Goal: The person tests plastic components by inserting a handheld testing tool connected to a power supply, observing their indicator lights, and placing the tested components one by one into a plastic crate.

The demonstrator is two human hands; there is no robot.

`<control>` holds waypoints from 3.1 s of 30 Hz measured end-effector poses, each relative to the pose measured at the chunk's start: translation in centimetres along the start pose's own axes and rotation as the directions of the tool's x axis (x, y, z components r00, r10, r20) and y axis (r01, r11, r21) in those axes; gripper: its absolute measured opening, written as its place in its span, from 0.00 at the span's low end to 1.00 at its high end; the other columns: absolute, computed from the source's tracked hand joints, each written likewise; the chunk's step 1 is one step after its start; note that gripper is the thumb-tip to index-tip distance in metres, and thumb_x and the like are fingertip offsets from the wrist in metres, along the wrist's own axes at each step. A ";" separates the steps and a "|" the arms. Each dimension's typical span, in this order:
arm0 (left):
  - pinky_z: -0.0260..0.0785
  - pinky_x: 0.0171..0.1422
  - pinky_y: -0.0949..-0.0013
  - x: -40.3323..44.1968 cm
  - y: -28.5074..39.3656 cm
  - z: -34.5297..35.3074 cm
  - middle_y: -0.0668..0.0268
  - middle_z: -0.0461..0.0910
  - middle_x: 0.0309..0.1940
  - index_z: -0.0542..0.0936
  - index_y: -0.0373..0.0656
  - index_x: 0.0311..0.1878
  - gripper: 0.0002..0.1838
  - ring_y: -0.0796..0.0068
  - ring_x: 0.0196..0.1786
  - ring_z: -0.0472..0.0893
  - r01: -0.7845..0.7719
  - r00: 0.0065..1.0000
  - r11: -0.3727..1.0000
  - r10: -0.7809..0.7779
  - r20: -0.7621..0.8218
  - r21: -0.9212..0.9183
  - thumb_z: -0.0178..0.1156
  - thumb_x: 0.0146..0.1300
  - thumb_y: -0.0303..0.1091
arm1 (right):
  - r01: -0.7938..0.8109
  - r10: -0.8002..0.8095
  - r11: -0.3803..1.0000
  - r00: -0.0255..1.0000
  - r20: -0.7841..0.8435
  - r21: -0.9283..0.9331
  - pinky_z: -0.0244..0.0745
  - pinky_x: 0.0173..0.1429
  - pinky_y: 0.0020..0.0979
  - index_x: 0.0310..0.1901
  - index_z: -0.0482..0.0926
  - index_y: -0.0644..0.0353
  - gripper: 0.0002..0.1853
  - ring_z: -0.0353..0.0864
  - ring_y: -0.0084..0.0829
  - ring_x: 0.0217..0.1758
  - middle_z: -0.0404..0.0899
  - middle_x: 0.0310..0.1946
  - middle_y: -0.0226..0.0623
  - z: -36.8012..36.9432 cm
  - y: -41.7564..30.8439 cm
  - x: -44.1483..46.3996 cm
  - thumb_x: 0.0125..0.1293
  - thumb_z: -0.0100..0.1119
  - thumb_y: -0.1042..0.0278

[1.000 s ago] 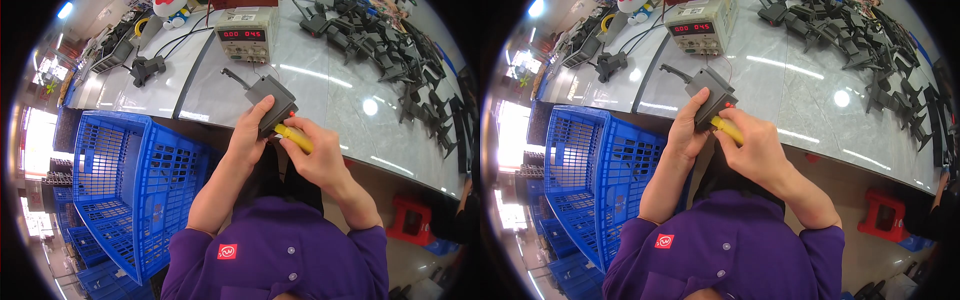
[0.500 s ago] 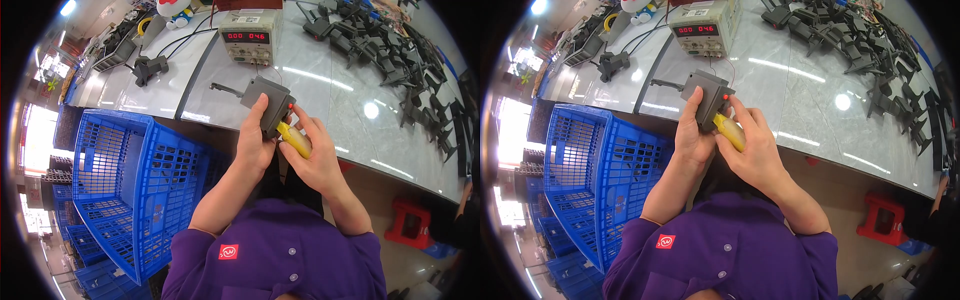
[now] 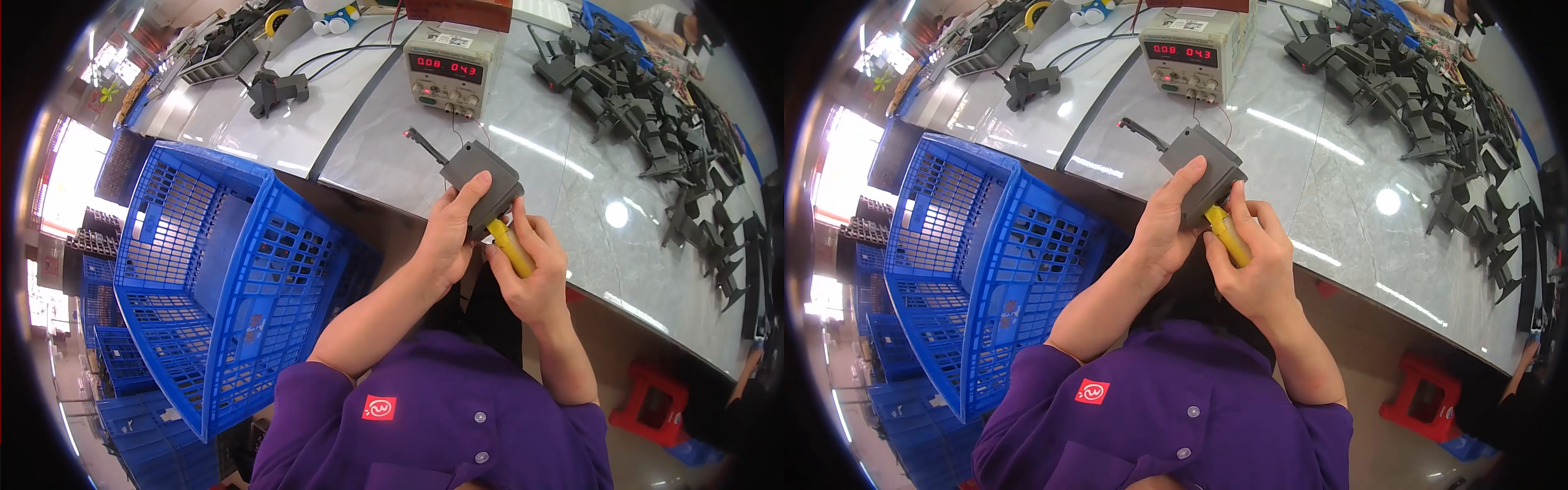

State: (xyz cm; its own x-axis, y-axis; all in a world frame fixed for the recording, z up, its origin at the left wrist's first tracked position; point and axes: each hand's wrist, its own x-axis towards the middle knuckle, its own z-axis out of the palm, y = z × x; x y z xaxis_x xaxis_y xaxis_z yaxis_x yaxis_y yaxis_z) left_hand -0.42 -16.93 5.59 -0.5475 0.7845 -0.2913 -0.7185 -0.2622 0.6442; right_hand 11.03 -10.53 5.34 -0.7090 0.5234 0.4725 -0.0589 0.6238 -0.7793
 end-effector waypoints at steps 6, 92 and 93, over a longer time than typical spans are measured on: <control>0.66 0.57 0.66 -0.6 0.4 0.2 0.60 0.72 0.51 0.59 0.40 0.62 0.26 0.69 0.51 0.75 -0.139 0.973 0.964 0.089 0.213 0.229 0.50 0.67 0.42 | -0.303 0.374 0.668 0.926 0.045 0.680 0.69 0.32 0.17 0.61 0.64 0.68 0.34 0.74 0.19 0.29 0.74 0.37 0.35 -0.8 2.7 -0.6 0.49 0.60 0.83; 0.75 0.49 0.63 -0.6 0.7 -2.8 0.59 0.77 0.44 0.74 0.39 0.49 0.20 0.67 0.48 0.77 0.265 0.962 0.885 -0.219 0.160 -0.383 0.55 0.63 0.45 | 0.047 -0.048 0.999 0.993 0.112 0.010 0.76 0.37 0.24 0.47 0.76 0.64 0.19 0.83 0.30 0.34 0.81 0.36 0.41 -4.8 -1.6 -0.3 0.52 0.64 0.76; 0.75 0.49 0.63 -0.5 0.8 -2.7 0.59 0.77 0.44 0.74 0.39 0.49 0.20 0.67 0.48 0.77 0.262 0.964 0.888 -0.219 0.154 -0.379 0.55 0.63 0.45 | 0.068 -0.069 0.998 0.987 0.143 0.014 0.76 0.37 0.25 0.46 0.76 0.64 0.18 0.83 0.32 0.34 0.81 0.36 0.42 -4.1 -1.9 -0.4 0.52 0.65 0.75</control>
State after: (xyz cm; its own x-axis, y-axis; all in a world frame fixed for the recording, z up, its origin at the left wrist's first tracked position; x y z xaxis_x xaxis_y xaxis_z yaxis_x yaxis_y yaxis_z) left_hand -1.89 -19.04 4.38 -0.3044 0.8996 -0.3130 -0.9437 -0.2401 0.2277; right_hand 14.30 -9.53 8.40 -0.7964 0.3908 0.4614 -0.1168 0.6493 -0.7515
